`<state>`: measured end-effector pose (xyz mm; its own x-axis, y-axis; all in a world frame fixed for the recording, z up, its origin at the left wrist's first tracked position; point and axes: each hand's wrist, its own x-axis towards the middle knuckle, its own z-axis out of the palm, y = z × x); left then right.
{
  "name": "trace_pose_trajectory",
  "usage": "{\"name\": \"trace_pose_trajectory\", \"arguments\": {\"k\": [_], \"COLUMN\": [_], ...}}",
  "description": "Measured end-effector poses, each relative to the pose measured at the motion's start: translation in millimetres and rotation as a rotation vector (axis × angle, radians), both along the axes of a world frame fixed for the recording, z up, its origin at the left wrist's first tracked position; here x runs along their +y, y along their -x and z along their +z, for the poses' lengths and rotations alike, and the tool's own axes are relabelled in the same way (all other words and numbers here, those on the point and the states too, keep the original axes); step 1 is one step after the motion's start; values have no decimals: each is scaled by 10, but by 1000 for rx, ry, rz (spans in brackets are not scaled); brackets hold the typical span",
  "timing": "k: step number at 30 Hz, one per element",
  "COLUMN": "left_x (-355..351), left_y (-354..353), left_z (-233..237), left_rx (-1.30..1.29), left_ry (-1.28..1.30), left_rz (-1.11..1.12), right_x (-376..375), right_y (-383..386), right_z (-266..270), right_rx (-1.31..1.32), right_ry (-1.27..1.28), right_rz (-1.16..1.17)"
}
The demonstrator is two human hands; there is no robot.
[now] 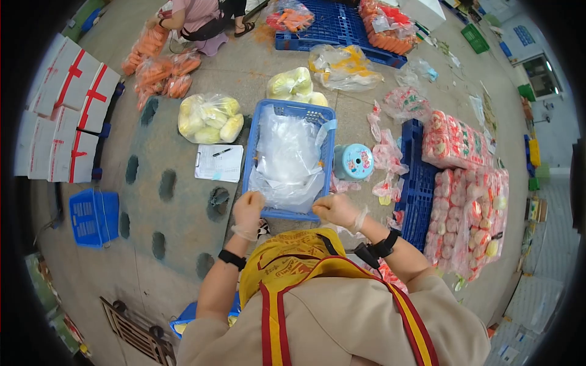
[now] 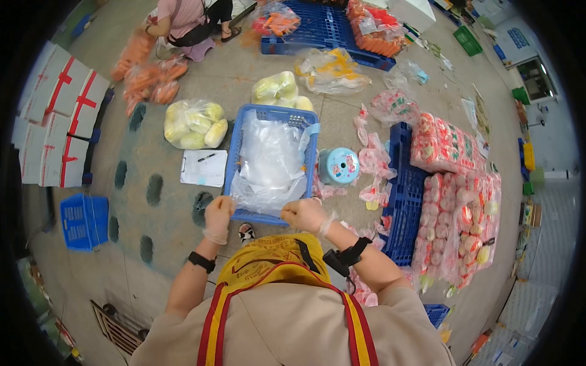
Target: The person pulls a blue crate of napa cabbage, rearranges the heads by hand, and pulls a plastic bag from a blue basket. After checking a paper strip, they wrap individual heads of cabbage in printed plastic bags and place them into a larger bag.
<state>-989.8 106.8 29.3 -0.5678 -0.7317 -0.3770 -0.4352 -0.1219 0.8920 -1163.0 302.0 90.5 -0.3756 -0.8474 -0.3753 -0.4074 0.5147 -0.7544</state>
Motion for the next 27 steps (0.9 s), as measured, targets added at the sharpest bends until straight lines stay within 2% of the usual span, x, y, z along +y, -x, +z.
{"name": "trace_pose_trajectory", "arguments": {"k": [2, 4, 7, 9, 14, 17, 20, 22, 24, 25, 26, 27], "left_x": [84, 232, 566, 844, 1313, 1454, 1537, 1592, 1757, 1856, 2031, 2291], "left_y": [-5, -22, -29, 138, 555, 569, 415, 286, -41, -228, -445, -693], "left_z": [-105, -81, -292, -311, -187, -297, -425, -362, -510, -577, -615, -633], "left_rx": [-20, -56, -106, -137, -136, -254, -198, -182, -195, -199, -212, -354], "left_ry": [-54, -202, -258, -260, -213, -177, -221, -316, -335, -334, -343, -357], "left_rz": [102, 305, 472, 441, 321, 262, 281, 395, 454, 501, 524, 553], "right_x": [247, 450, 688, 727, 630, 483, 333, 289, 254, 199, 162, 83], "right_y": [503, 1035, 1700, 2157, 2975, 3179, 3271, 3348, 3528, 3679, 3877, 4073], "right_z": [-144, -249, -389, -431, -446, -343, -259, -270, -261, -314, -404, -509], "right_rx": [27, 47, 67, 270, 367, 445, 522, 576, 546, 552, 539, 547], "right_ry": [-70, -135, -258, -358, -377, -409, -443, -522, -508, -617, -590, -620], "right_rz": [63, 142, 202, 244, 237, 249, 304, 445, 485, 460, 451, 449]}}
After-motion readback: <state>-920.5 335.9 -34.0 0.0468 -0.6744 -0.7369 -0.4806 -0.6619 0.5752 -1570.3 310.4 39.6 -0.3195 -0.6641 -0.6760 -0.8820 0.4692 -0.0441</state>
